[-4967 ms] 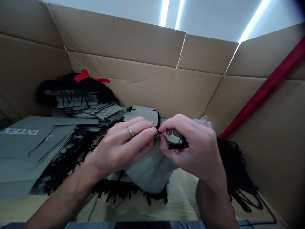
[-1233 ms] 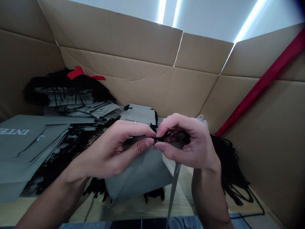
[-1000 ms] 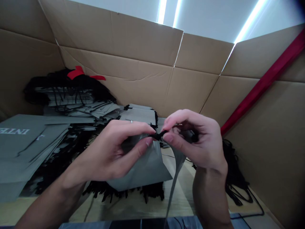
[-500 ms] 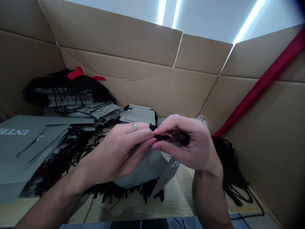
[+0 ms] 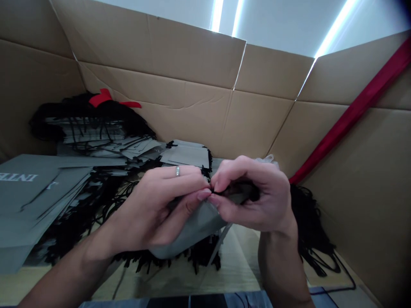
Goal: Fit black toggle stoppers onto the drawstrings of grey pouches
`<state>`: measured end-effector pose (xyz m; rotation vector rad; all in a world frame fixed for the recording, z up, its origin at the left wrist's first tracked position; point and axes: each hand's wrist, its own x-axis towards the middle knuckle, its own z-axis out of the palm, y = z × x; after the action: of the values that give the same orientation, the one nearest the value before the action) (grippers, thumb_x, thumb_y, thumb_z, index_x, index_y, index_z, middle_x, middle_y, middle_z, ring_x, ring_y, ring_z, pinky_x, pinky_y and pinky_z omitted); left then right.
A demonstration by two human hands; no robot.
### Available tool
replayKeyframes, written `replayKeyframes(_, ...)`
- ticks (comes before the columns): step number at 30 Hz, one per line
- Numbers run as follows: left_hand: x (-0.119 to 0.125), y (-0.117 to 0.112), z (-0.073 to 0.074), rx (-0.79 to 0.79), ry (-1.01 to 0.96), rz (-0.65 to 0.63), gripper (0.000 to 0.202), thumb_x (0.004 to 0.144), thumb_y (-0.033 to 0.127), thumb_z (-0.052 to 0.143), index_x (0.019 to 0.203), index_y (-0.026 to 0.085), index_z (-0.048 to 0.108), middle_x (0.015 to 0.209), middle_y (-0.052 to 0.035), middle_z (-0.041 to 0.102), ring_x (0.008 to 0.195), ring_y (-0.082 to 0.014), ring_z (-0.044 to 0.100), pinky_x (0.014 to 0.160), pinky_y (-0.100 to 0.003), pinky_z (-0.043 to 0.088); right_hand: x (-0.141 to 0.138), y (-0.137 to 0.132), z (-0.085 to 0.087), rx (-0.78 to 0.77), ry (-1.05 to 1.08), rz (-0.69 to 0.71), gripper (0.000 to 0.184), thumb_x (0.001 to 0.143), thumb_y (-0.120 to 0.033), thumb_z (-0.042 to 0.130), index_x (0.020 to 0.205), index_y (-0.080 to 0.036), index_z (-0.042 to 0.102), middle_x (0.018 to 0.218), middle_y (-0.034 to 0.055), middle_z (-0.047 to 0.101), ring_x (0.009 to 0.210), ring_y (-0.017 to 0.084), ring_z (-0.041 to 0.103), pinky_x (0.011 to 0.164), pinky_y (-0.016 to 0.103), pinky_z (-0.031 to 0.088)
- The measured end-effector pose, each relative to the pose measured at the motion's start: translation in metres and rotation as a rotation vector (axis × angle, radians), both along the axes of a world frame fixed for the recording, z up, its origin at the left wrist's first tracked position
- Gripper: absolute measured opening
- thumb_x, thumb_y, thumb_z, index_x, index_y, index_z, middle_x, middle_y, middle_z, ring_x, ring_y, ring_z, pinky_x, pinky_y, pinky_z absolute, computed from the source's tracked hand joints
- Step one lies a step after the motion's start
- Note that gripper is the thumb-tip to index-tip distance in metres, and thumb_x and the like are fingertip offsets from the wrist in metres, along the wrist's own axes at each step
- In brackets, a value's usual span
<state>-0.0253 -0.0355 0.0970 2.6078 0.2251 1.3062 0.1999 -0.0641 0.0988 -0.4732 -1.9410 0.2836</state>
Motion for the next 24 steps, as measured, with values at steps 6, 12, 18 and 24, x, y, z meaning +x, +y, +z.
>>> replayKeyframes(6,-0.001,-0.001,0.004,-0.189,-0.005,-0.155,0.027,0.108,0.017,0.056,0.082,0.019,0.062,0.072,0.0005,0.055,0.066,-0.0126,0.048,0.061,-0.029,0.04,-0.005,0.006,-0.007,-0.125,0.093,0.107,0.017,0.083,-0.019,0.089,0.093,-0.024,0.077,0.076,-0.0007,0.074,0.063,0.015,0.066,0.054,0.028,0.052)
replayKeyframes(12,-0.001,0.004,0.0,-0.335,-0.026,-0.303,0.036,0.113,0.03,0.056,0.08,0.02,0.063,0.073,-0.0006,0.059,0.069,-0.0144,0.054,0.064,-0.029,0.048,-0.015,0.023,-0.024,-0.236,0.225,0.29,0.033,0.074,-0.035,0.103,0.091,-0.024,0.077,0.066,-0.0018,0.068,0.053,0.014,0.059,0.051,0.03,0.053)
replayKeyframes(18,-0.003,0.005,0.0,-0.337,-0.037,-0.227,0.036,0.115,0.031,0.057,0.081,0.02,0.064,0.074,0.0005,0.061,0.068,-0.0129,0.056,0.063,-0.027,0.048,-0.014,0.019,-0.009,-0.271,0.242,0.394,0.029,0.084,-0.033,0.1,0.093,-0.023,0.074,0.074,-0.0022,0.074,0.055,0.011,0.065,0.052,0.024,0.054)
replayKeyframes(24,-0.01,0.004,0.004,-0.322,-0.074,-0.033,0.035,0.115,0.034,0.058,0.086,0.02,0.071,0.084,-0.0026,0.073,0.075,-0.0155,0.065,0.065,-0.027,0.052,0.006,-0.004,0.009,-0.226,0.21,0.004,0.036,0.083,-0.027,0.103,0.113,-0.024,0.082,0.09,0.0005,0.078,0.062,0.009,0.061,0.051,0.022,0.049)
